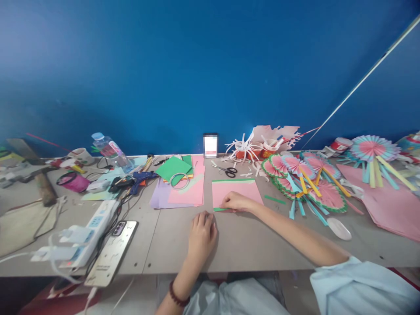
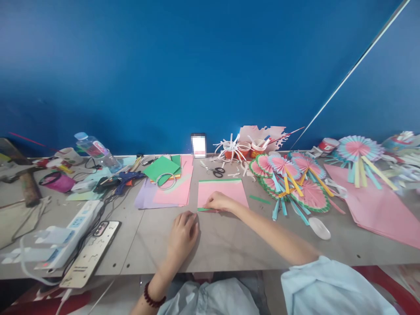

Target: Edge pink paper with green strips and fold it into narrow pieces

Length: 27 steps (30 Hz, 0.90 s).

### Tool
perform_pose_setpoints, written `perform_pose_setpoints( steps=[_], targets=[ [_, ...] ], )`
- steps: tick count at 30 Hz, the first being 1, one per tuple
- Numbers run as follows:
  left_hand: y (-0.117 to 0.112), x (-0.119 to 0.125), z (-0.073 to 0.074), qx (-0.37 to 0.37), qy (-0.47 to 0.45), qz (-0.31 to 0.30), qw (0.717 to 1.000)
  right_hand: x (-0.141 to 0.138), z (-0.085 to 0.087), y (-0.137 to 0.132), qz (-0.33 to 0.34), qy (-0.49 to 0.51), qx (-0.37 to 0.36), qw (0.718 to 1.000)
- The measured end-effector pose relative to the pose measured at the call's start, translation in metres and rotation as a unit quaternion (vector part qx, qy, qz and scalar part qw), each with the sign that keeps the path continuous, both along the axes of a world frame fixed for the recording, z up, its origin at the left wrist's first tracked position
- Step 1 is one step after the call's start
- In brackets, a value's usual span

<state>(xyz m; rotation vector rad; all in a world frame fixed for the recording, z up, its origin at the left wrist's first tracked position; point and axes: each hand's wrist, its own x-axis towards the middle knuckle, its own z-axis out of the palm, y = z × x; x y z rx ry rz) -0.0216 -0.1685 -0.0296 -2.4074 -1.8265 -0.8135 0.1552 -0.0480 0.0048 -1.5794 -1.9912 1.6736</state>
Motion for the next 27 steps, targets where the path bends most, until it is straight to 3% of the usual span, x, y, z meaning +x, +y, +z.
perform_pose_setpoints(
  steps=[18, 27],
  targets=[
    [0.001, 0.0, -0.006, 0.006, -0.008, 0.003, 1.0, -0.006, -0.001, 0.002, 0.014, -0.034, 0.019, 0.999],
    [-0.001, 0.003, -0.003, 0.013, 0.019, 0.005, 1.0, -0.007, 0.009, -0.001, 0.019, -0.02, 0.016, 1.0]
  ],
)
